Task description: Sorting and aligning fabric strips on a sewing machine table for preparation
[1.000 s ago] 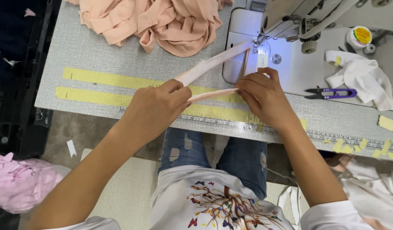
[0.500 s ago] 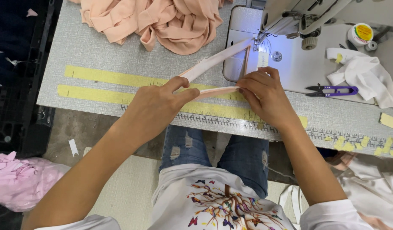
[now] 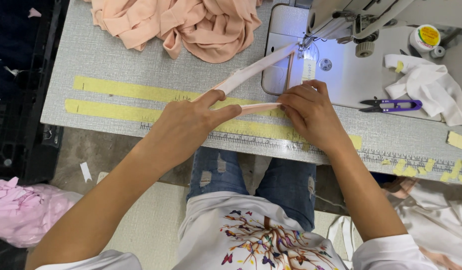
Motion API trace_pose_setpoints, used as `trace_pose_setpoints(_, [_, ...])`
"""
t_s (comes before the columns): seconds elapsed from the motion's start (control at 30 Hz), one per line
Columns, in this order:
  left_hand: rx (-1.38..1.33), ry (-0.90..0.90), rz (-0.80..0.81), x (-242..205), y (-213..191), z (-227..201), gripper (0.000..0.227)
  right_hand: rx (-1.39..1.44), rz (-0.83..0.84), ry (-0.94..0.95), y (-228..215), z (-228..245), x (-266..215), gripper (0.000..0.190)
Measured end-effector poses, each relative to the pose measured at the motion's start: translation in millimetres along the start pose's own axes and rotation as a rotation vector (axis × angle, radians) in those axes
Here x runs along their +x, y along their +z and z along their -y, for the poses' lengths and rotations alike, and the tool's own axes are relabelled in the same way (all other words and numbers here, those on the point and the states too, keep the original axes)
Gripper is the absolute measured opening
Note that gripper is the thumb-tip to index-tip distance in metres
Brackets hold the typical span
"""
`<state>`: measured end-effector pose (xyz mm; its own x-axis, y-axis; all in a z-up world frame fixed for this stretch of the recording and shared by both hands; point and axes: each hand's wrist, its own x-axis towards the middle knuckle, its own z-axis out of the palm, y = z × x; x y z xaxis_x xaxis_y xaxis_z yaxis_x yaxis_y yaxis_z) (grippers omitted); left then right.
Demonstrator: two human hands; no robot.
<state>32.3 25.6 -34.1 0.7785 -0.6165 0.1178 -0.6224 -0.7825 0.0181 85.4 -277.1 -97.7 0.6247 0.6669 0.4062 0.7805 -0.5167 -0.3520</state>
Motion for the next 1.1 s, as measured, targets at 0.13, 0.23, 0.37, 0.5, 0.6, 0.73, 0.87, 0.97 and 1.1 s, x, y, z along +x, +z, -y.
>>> trace_pose_setpoints(0.13, [-0.013, -0.016, 0.023, 1.5, 0.1, 0.0, 0.055, 0.004, 0.005, -0.005, 1.7, -1.5, -0.5, 0.012])
trace_pose_setpoints(0.23, [0.001, -0.025, -0.004, -0.2, 8.5, 1.8, 0.042, 0.003, -0.002, -0.01, 2.1, -1.0, -0.4, 0.011])
trace_pose_setpoints(0.37, [-0.024, -0.037, 0.006, 0.5, 10.9, 2.9, 0.03, 0.0, -0.003, -0.009, 2.2, -0.5, -0.6, 0.01])
trace_pose_setpoints(0.5, [0.016, -0.049, 0.003, -0.8, 15.3, 0.9, 0.02, 0.002, -0.043, 0.013, 8.6, -3.1, -2.7, 0.012])
trace_pose_setpoints(0.6, [0.115, -0.048, -0.029, -3.4, 6.6, -2.7, 0.007, 0.007, -0.073, 0.046, 10.8, -3.1, -2.2, 0.015])
trace_pose_setpoints(0.73, [0.118, 0.124, -0.061, -12.4, -29.9, -29.9, 0.012, 0.073, -0.096, 0.103, 6.0, 6.1, 3.6, 0.014])
trace_pose_setpoints(0.87, [-0.116, 0.312, -0.245, -19.8, -32.2, -59.3, 0.011, 0.161, -0.185, 0.073, 3.9, 13.7, 7.1, 0.022])
trace_pose_setpoints(0.97, [-0.059, 0.35, -0.403, -19.7, -31.8, -65.6, 0.01, 0.119, -0.319, -0.019, 1.6, 19.7, 4.3, 0.012])
trace_pose_setpoints(1.1, [-0.011, 0.344, -0.392, -16.9, -37.7, -69.4, 0.02, 0.061, -0.407, -0.125, -6.1, 34.3, -1.2, 0.007])
